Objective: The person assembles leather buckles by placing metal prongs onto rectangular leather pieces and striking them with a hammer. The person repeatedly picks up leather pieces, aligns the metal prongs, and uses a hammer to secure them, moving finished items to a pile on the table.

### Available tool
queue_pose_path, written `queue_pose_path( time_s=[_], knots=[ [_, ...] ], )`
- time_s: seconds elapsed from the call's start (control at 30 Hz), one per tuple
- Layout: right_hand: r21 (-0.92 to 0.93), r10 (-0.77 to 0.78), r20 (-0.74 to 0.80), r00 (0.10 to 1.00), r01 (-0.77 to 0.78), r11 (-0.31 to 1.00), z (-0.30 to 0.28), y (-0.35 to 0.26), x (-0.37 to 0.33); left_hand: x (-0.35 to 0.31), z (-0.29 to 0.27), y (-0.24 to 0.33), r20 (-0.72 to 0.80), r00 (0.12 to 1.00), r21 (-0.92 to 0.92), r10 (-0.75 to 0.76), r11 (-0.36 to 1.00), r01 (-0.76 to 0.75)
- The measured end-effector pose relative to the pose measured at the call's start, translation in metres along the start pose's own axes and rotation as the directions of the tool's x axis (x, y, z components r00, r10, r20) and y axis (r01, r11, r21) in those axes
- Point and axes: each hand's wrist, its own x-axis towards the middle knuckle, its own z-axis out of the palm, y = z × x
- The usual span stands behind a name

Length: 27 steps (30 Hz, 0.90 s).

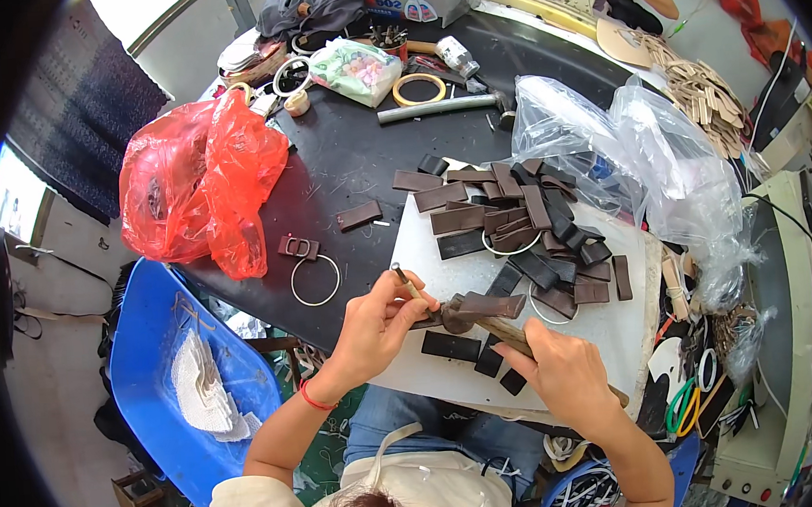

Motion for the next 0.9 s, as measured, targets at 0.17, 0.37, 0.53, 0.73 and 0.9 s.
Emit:
queue_pose_path(
  time_s=[0.17,0.37,0.53,0.73,0.9],
  knots=[
    [0.165,0.134,-0.157,0.978,-0.108,0.980,-0.037,-0.005,0.006,-0.011,0.007,0.003,0.090,0.973,0.382,0.215,0.894,-0.233],
    [0.435,0.036,-0.265,0.964,0.086,0.896,-0.051,-0.015,0.009,-0.012,0.012,-0.002,0.192,0.953,0.507,0.235,0.808,-0.301],
    [-0.118,-0.045,-0.302,0.952,0.009,0.993,-0.042,-0.002,0.000,0.003,0.014,-0.003,-0.176,0.982,0.045,-0.075,0.996,0.084],
    [-0.222,0.273,-0.494,0.826,-0.424,0.878,-0.021,0.048,-0.115,-0.004,0.015,0.011,-0.058,0.998,0.067,-0.039,0.997,0.043],
    [-0.165,0.273,-0.537,0.798,-0.417,0.894,0.011,0.058,-0.130,0.003,-0.001,0.023,0.268,0.956,0.528,0.117,0.813,-0.247]
  ],
)
